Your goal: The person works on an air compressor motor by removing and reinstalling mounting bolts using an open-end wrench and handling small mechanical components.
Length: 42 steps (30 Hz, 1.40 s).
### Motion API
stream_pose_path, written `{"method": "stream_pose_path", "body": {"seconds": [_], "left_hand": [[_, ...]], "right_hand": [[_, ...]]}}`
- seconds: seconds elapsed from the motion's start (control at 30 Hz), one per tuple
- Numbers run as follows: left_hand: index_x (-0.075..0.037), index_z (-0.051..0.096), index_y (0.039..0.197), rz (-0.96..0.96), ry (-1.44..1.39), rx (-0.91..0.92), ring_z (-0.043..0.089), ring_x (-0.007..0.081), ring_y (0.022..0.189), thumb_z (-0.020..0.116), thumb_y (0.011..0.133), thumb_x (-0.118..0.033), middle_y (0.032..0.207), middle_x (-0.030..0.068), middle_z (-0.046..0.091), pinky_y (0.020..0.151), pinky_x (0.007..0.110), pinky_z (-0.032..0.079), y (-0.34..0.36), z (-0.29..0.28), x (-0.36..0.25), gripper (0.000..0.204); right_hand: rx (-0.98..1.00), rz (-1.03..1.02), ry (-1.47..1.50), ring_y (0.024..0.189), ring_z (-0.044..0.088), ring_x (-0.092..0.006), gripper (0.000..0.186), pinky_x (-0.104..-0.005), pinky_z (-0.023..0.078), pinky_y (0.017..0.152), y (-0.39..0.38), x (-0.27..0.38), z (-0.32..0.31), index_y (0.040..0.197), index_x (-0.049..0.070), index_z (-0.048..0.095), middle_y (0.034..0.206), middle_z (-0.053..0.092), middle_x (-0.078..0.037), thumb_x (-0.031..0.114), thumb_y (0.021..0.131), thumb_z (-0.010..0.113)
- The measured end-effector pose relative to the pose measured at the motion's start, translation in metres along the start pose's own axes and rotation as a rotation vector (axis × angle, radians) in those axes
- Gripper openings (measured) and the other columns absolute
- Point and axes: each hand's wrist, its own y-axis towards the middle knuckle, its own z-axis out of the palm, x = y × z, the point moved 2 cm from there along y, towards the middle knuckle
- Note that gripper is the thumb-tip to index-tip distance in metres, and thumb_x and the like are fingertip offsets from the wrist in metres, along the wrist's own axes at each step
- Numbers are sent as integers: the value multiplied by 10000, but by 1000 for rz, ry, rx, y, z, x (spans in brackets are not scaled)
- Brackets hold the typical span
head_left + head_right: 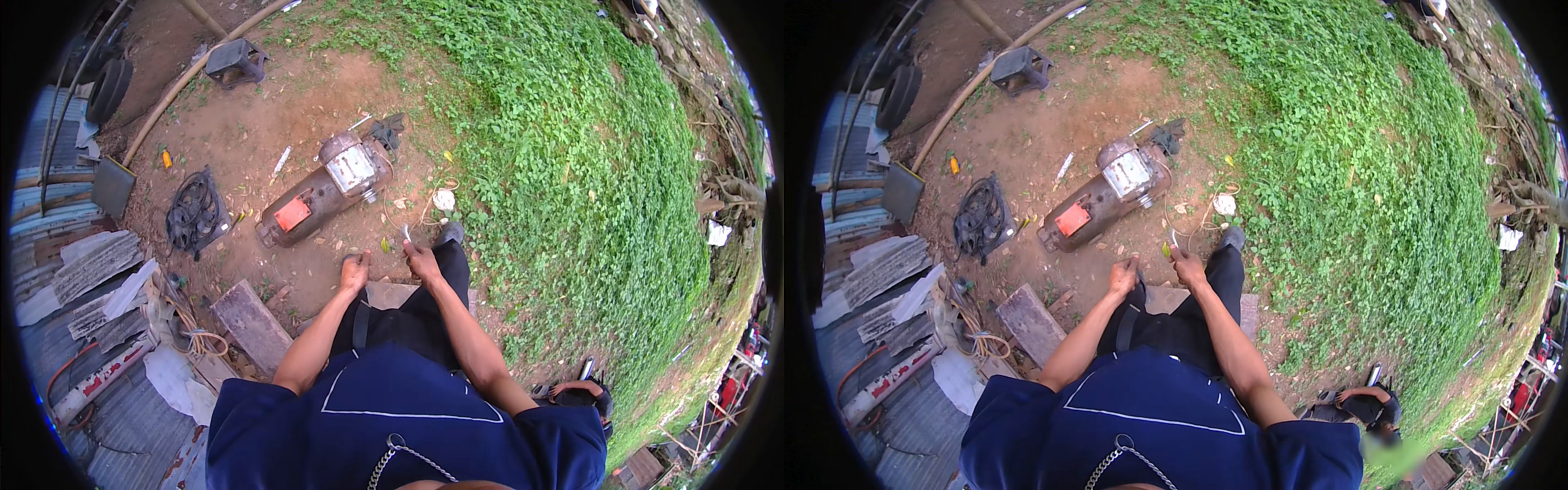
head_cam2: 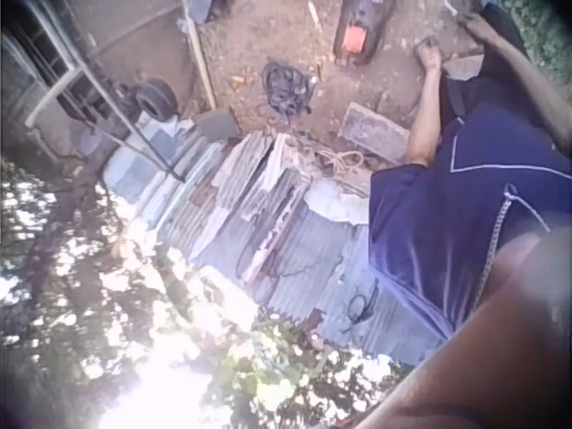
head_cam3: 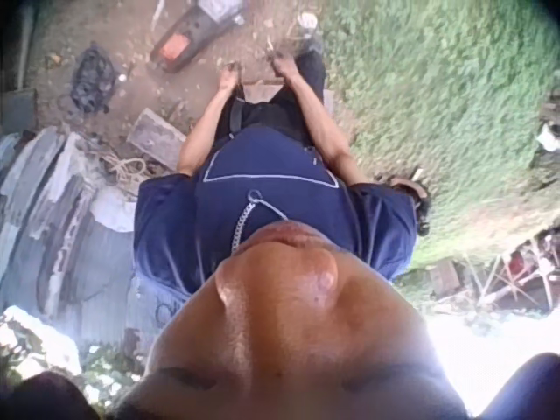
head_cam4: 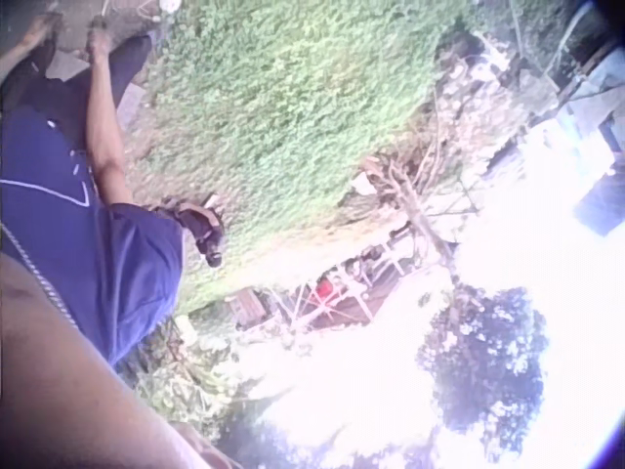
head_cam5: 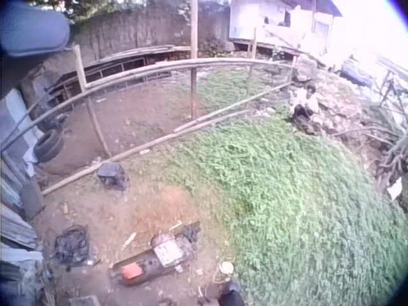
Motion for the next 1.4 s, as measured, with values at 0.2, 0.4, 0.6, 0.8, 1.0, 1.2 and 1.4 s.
{"method": "stream_pose_path", "body": {"seconds": [0.2,0.4,0.6,0.8,1.0,1.2,1.4], "left_hand": [[-43,567,670,-63,-99,-377,472,103,525,535,906,-471,599,38,541,448,307,364,51,13,-45,490],[-12,606,873,-282,-671,-908,512,131,509,663,828,-232,648,39,563,462,282,418,81,122,-101,231],[10,627,995,37,-400,-749,573,133,650,674,818,-229,800,88,645,608,279,465,93,158,-200,301],[5,625,1035,-124,-830,-853,555,105,613,621,869,-229,778,47,620,513,255,422,115,175,-240,287],[-47,606,1030,-415,-1180,-845,571,140,657,593,872,-251,849,27,626,542,278,439,178,184,-233,259],[-41,590,1052,-580,-1448,-866,583,146,668,589,876,-256,866,52,644,551,291,437,222,181,-256,278],[-47,587,1084,-499,-1628,-1031,599,133,726,591,891,-320,912,41,649,621,287,457,227,165,-306,335]], "right_hand": [[119,-108,-322,468,425,-113,509,-306,332,438,39,85,-100,835,42,667,562,469,-9,532,891,539],[57,-126,-363,427,324,-83,481,-251,244,377,73,169,-262,887,49,639,573,404,24,513,912,517],[57,-14,-261,402,273,-58,408,-235,219,356,115,257,-352,913,48,607,564,370,47,449,930,532],[116,14,-367,397,252,-49,399,-228,213,352,171,342,-351,928,59,604,571,370,52,448,941,516],[203,17,-606,397,257,-45,395,-226,210,353,235,447,-279,960,64,606,571,383,49,447,944,514],[290,-51,-968,409,280,-49,396,-220,230,355,282,555,-173,984,64,605,571,381,42,448,941,520],[524,-124,-1267,424,292,-62,448,-229,258,372,290,611,-66,877,52,555,570,368,37,491,941,491]]}}
